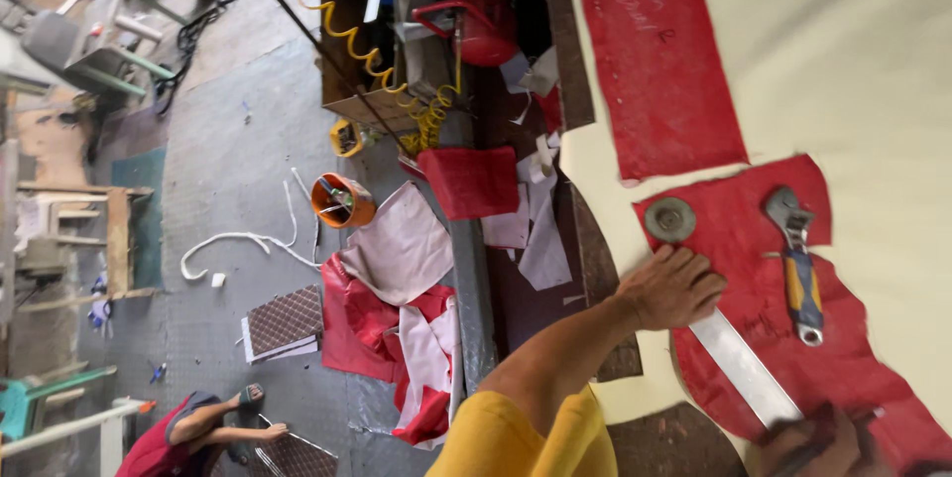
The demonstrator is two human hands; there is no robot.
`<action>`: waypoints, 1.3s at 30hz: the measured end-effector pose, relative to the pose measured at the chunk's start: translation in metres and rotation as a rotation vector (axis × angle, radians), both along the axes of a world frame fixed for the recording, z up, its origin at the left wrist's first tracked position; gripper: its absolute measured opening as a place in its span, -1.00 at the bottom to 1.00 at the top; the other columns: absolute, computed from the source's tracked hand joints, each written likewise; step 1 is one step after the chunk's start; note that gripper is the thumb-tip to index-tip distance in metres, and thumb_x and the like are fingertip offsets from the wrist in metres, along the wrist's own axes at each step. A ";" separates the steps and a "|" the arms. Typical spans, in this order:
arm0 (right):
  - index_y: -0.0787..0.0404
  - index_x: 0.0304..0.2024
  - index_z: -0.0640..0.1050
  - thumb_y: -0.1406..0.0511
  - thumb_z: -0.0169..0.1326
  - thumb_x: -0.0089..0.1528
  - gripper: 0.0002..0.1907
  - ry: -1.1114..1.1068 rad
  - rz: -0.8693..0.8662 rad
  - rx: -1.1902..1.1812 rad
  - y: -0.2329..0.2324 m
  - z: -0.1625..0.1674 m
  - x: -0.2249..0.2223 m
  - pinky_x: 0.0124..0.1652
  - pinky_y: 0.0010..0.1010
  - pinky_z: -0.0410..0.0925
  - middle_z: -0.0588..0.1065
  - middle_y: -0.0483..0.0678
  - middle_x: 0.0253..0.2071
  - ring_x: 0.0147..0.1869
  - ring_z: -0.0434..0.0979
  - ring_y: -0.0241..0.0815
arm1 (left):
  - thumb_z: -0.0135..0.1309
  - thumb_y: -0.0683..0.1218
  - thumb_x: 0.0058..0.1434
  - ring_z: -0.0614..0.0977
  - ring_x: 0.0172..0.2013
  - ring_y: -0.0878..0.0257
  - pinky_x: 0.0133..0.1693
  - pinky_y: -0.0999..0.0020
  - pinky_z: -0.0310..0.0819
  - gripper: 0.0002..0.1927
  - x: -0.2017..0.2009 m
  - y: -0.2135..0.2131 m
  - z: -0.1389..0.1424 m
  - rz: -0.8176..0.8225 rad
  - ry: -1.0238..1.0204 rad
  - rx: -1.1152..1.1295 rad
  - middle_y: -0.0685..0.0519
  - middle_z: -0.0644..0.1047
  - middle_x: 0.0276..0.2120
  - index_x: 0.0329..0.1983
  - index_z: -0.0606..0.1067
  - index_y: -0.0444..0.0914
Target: The person lays a red fabric template piece on a sheet of cream leather, holds it flat, and traces around its edge with a pencil, repositioning the template and using a metal strip as a straightedge. They then pick up scissors and cut the leather along the traced outline, continuing the cut as the clip ends.
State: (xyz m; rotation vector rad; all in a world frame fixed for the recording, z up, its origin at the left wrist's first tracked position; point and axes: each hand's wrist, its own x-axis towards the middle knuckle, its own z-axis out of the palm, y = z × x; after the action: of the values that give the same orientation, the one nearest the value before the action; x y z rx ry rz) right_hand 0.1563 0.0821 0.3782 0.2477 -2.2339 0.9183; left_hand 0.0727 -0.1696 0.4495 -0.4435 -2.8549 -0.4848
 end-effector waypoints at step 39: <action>0.21 0.08 0.55 0.18 0.31 0.27 -0.60 -0.326 0.112 0.384 0.031 0.048 0.071 0.24 0.04 0.16 0.44 0.06 0.08 0.19 0.38 0.11 | 0.14 -0.03 0.29 0.46 -0.19 0.08 -0.06 0.10 0.31 -0.83 0.062 0.010 -0.047 -0.052 -0.025 0.274 0.02 0.41 -0.24 -0.17 0.43 -0.16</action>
State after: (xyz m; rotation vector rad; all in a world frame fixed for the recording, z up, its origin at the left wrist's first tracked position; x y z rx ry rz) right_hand 0.2268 0.1131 0.4261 0.4270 -2.7186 0.6102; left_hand 0.1348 -0.1600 0.4022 -0.4636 -2.7483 -0.8825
